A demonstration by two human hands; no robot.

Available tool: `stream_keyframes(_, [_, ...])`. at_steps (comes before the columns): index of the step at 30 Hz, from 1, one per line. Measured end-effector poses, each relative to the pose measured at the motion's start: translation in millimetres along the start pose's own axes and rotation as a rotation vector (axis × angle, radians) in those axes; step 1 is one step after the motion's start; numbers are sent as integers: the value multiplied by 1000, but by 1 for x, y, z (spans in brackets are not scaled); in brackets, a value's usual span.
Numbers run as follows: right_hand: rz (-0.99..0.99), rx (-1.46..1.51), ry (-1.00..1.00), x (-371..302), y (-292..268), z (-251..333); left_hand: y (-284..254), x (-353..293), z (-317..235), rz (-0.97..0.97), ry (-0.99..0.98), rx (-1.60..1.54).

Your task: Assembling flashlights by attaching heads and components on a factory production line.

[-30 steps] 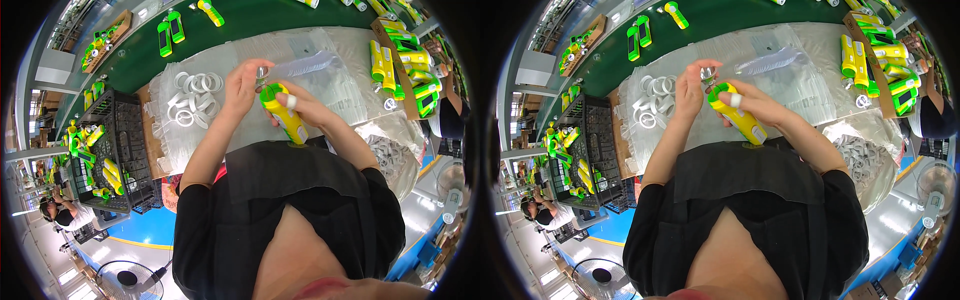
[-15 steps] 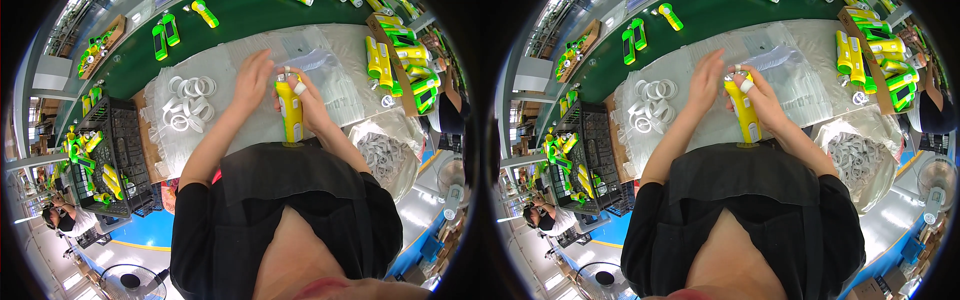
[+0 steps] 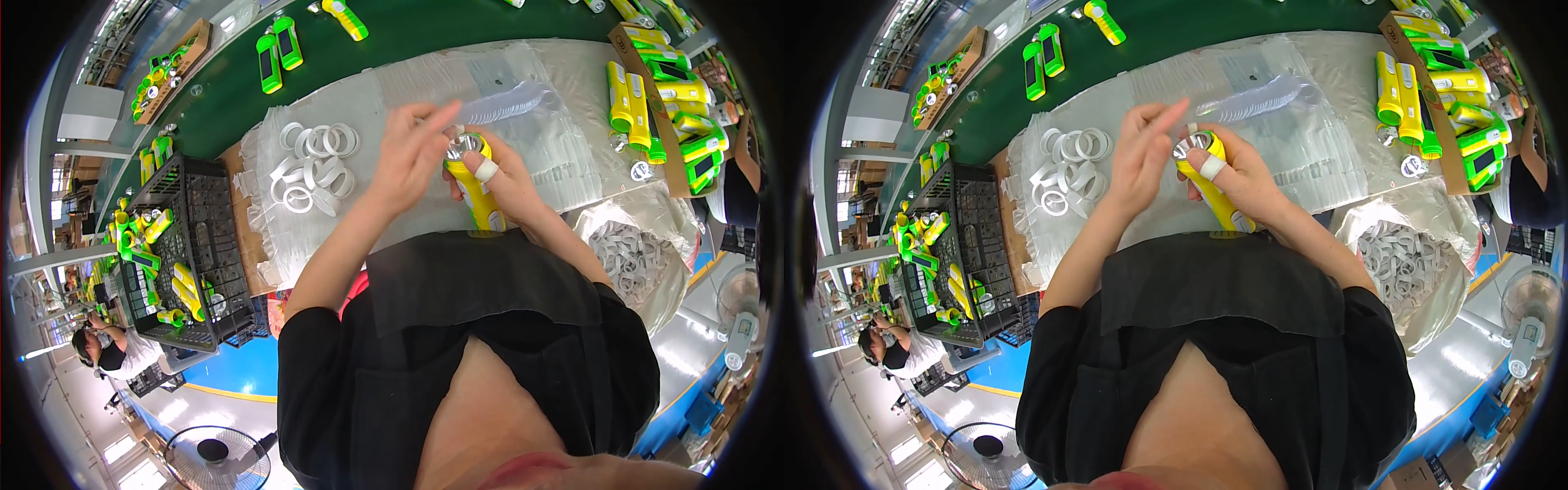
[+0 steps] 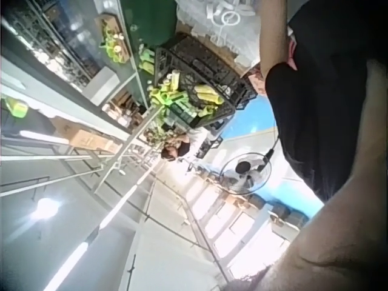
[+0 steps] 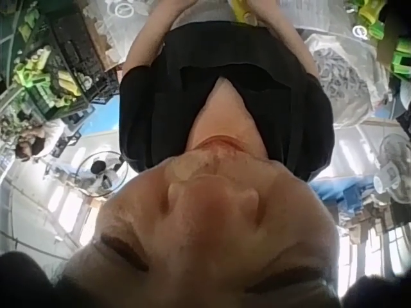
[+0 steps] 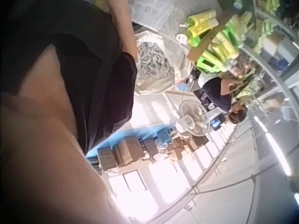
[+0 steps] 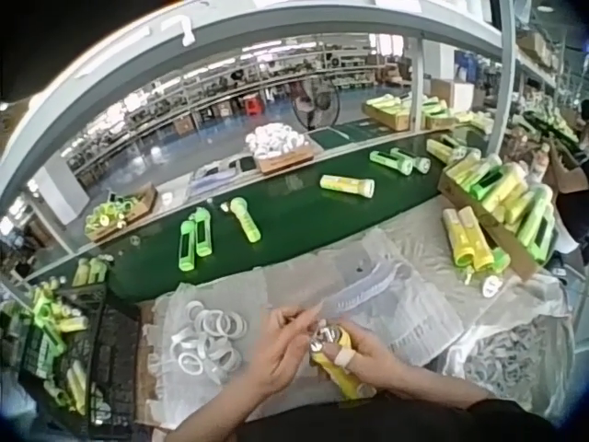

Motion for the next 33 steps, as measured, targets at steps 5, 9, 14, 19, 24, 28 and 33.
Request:
stream_keyframes(5, [160,-90,-12,6,23,-8,-6,-21,-19,1,84,83])
stream_keyframes(9, [263,-95,-12,14,39,-16,-14,-29,-15,-70,82,-60])
stream_keyframes(14, [190,58,21,28,49,-20,-28,-24,-10,-112,141,-26])
stream_keyframes(19, [205,10,-330,72,53,24,-100,-9,12,-293,-48,329])
stream_keyframes(24, [125,-124,-386,101,47,-3,-122,-11,62,-136,-184,980])
stream_keyframes(28, [150,-85,-424,101,50,-3,-103,-22,79,-105,-177,856])
stream_keyframes(33, [166,-66,-422,99,50,-3,-98,-17,52,-144,-173,545])
Point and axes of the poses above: each hand's wrist, its own x-axis towards the middle knuckle, its own y-axis out of the palm, z = x × y, the point moved 9 cm from there along x, towards the middle knuckle, and after that the axes turned 8 degrees about -y, right-handed, at the moved point
